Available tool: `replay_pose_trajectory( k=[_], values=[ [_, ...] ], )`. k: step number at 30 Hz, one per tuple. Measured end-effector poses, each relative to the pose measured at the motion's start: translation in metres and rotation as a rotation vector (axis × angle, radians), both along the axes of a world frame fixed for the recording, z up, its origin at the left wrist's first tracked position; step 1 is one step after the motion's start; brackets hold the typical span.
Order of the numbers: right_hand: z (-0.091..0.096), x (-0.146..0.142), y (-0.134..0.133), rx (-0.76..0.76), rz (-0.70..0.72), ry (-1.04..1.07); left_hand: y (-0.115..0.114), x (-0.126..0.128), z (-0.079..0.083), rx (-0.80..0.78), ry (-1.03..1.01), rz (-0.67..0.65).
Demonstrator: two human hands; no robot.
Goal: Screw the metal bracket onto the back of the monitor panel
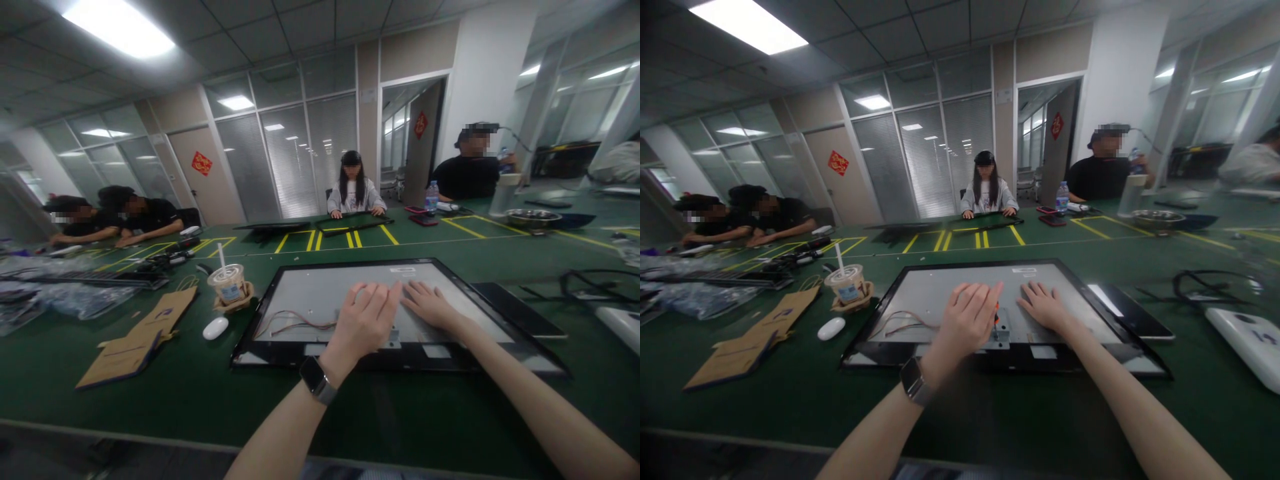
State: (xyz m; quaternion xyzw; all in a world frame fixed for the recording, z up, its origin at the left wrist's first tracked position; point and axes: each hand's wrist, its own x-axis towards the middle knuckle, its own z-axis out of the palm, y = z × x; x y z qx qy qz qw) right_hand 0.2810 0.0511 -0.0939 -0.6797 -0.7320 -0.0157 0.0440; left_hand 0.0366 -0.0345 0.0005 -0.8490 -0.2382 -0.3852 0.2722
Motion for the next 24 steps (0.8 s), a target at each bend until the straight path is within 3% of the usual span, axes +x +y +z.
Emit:
replay_pose_trajectory(
  k=[4,8,13,18,24],
  values=[
    [0.001,0.0,-0.001,0.014,0.009,-0.003,0.003,0.0,-0.003,-0.09,-0.095,-0.082],
    [0.001,0.001,-0.001,0.007,0.009,-0.018,0.009,-0.001,-0.005,-0.417,-0.411,-0.266],
    [0.002,0.001,-0.002,0.019,0.01,-0.002,0.015,0.0,-0.001,-0.742,-0.684,-0.364],
    [0.006,0.0,-0.004,-0.009,0.01,0.008,0.019,-0.001,0.0,-0.828,-0.717,-0.455],
    [0.002,0.001,-0.001,0.018,0.012,-0.007,0.024,-0.003,-0.001,-0.858,-0.769,-0.41]
  ],
)
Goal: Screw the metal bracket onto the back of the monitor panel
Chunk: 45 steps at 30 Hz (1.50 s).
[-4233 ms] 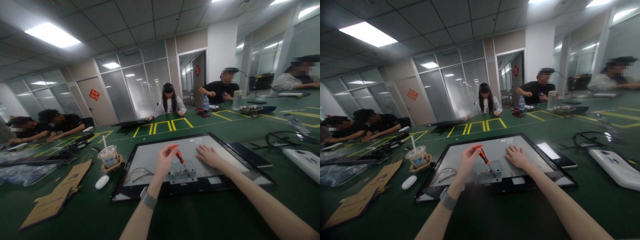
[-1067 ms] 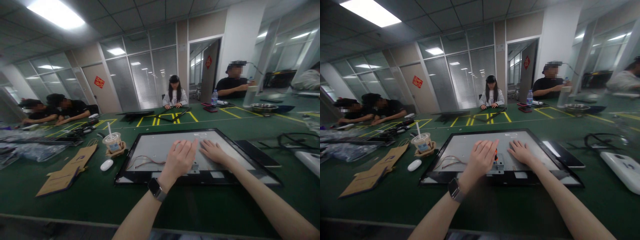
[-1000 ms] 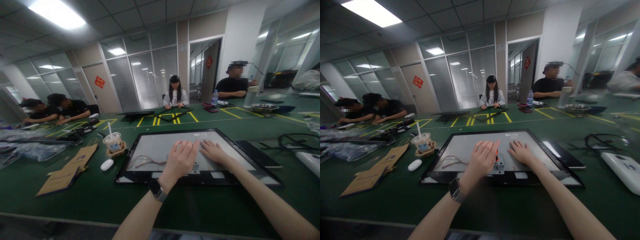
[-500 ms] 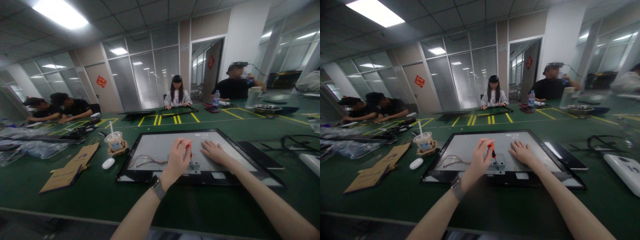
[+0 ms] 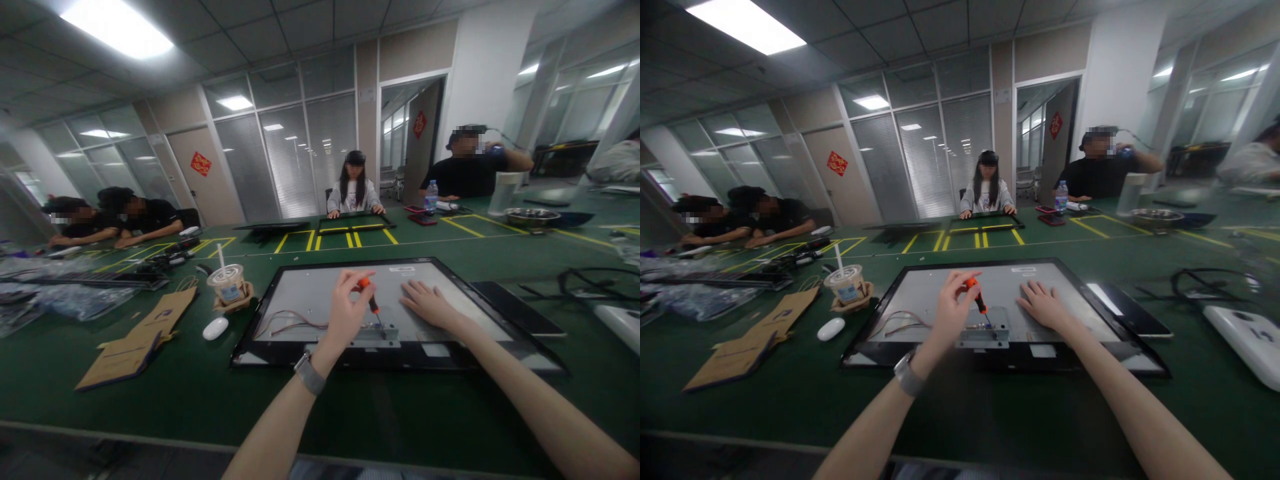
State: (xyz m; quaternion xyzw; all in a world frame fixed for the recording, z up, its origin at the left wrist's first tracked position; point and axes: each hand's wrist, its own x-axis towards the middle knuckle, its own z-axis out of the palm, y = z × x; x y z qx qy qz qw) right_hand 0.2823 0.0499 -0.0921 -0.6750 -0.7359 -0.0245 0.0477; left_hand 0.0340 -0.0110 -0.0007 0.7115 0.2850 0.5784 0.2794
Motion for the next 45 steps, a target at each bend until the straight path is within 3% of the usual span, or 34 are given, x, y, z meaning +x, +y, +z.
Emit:
replay_pose_trajectory(
  k=[2,8,13,19,25,29,33,35,40,45],
  values=[
    [-0.001,0.001,0.001,-0.002,0.002,-0.001,0.0,-0.002,0.002,-0.02,-0.005,-0.024],
    [0.001,0.0,0.0,-0.02,0.001,0.007,0.002,-0.006,0.006,-0.118,0.02,-0.274],
    [0.003,-0.001,-0.002,-0.029,-0.012,-0.004,0.001,-0.008,0.007,0.016,0.115,-0.093],
    [0.003,-0.002,-0.002,-0.011,-0.005,0.0,-0.001,-0.009,0.007,-0.034,0.143,-0.239],
    [0.003,0.0,0.001,0.024,0.036,0.049,0.002,-0.008,0.003,0.129,0.197,-0.026],
    [0.007,-0.004,0.001,0.027,0.208,0.204,-0.001,-0.008,0.005,0.171,0.284,-0.046],
    [0.014,-0.012,-0.004,-0.048,0.391,0.397,0.003,-0.009,0.004,0.062,0.249,-0.154],
    [0.018,-0.015,-0.006,-0.103,0.439,0.436,0.006,-0.009,0.004,0.018,0.22,-0.145],
    [0.021,-0.016,-0.008,-0.141,0.447,0.459,0.007,-0.013,0.01,0.004,0.1,-0.025],
    [0.019,-0.016,-0.008,-0.133,0.429,0.44,0.007,-0.024,0.019,0.127,0.079,0.125]
  ],
)
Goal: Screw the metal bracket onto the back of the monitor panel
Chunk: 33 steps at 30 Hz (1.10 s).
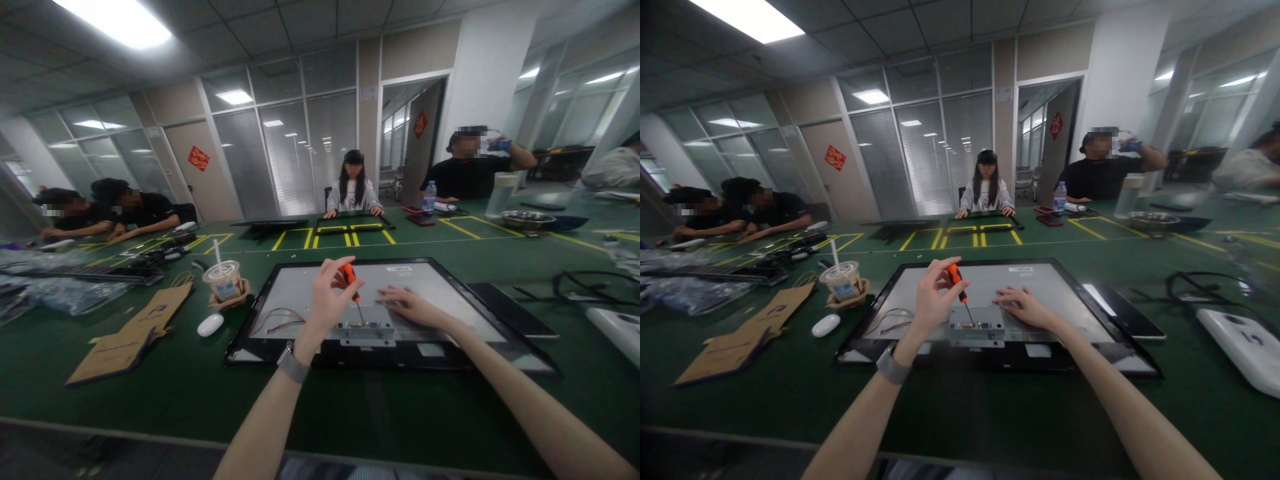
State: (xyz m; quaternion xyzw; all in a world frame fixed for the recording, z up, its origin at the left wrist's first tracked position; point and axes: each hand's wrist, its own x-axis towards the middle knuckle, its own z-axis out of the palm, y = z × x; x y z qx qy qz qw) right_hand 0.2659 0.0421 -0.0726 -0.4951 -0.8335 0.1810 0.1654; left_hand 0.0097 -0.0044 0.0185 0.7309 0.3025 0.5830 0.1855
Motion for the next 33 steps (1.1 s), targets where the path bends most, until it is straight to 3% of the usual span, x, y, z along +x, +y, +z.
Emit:
replay_pose_trajectory(
  k=[9,19,23,28,33],
  values=[
    [0.002,-0.001,-0.001,0.02,0.0,-0.007,0.005,-0.009,-0.003,0.086,0.227,0.036],
    [-0.004,0.001,0.002,0.026,-0.002,-0.002,0.006,-0.006,-0.008,0.094,0.289,0.02],
    [-0.002,0.0,0.001,0.031,-0.007,-0.007,0.002,-0.005,-0.007,0.157,0.393,0.089],
    [0.002,-0.001,-0.002,0.029,-0.006,-0.021,-0.012,0.003,0.003,0.271,0.646,0.254],
    [0.001,-0.001,-0.001,0.033,-0.015,-0.036,-0.023,0.013,0.031,0.287,0.95,0.315]
  ],
)
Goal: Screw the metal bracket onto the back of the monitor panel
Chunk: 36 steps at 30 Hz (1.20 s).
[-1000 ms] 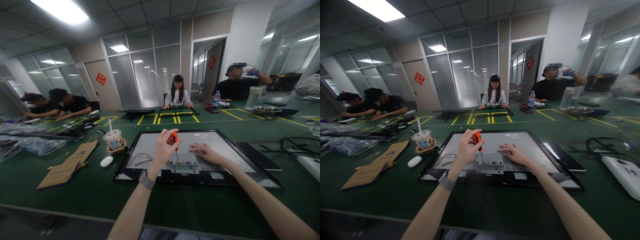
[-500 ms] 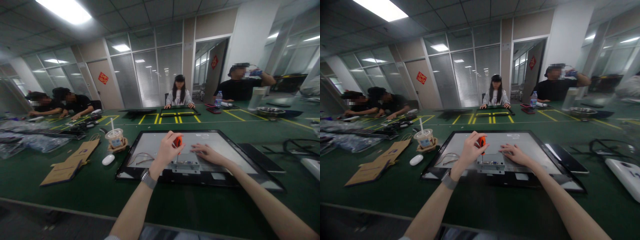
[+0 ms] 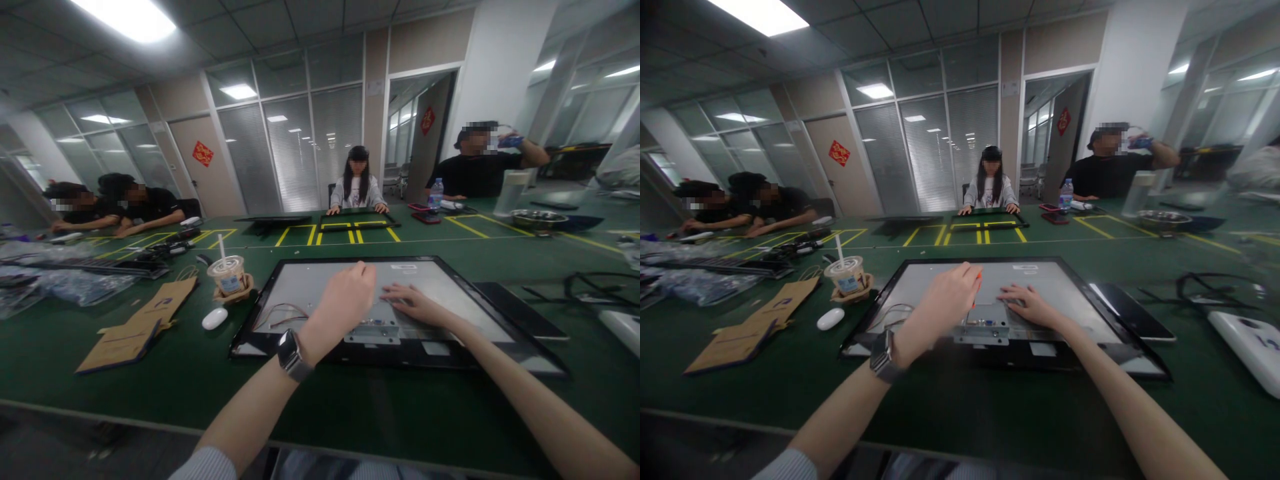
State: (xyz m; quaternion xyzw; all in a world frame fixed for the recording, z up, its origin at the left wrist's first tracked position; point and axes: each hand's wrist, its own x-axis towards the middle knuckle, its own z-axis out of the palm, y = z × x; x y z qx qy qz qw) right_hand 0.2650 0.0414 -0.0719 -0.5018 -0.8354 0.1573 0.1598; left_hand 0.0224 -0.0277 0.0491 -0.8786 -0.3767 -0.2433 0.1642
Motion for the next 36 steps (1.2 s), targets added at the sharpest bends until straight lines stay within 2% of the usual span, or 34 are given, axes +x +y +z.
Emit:
replay_pose_trajectory(
  k=[3,6,10,13,19,22,28,36],
  values=[
    [-0.003,0.001,0.002,0.008,0.0,0.013,-0.006,0.003,0.016,-0.04,0.079,0.027],
    [-0.005,0.002,0.003,0.009,0.005,0.016,-0.011,0.004,0.026,-0.113,0.096,0.135],
    [-0.006,0.003,0.003,0.018,0.0,0.015,-0.012,0.003,0.03,-0.125,0.086,0.256],
    [-0.005,0.003,0.002,0.015,0.008,0.007,-0.011,0.001,0.029,-0.117,0.096,0.296],
    [-0.006,0.004,0.004,0.017,0.012,-0.002,-0.02,0.004,0.025,-0.145,0.14,0.268],
    [-0.01,0.005,0.005,0.035,0.004,-0.007,-0.023,0.01,0.02,-0.159,0.057,0.336],
    [-0.014,0.007,0.007,0.044,-0.001,-0.018,-0.012,0.02,0.01,-0.217,-0.121,0.312],
    [-0.011,0.007,0.007,0.027,0.004,-0.035,-0.001,0.017,-0.005,0.037,-0.206,0.188]
  ],
)
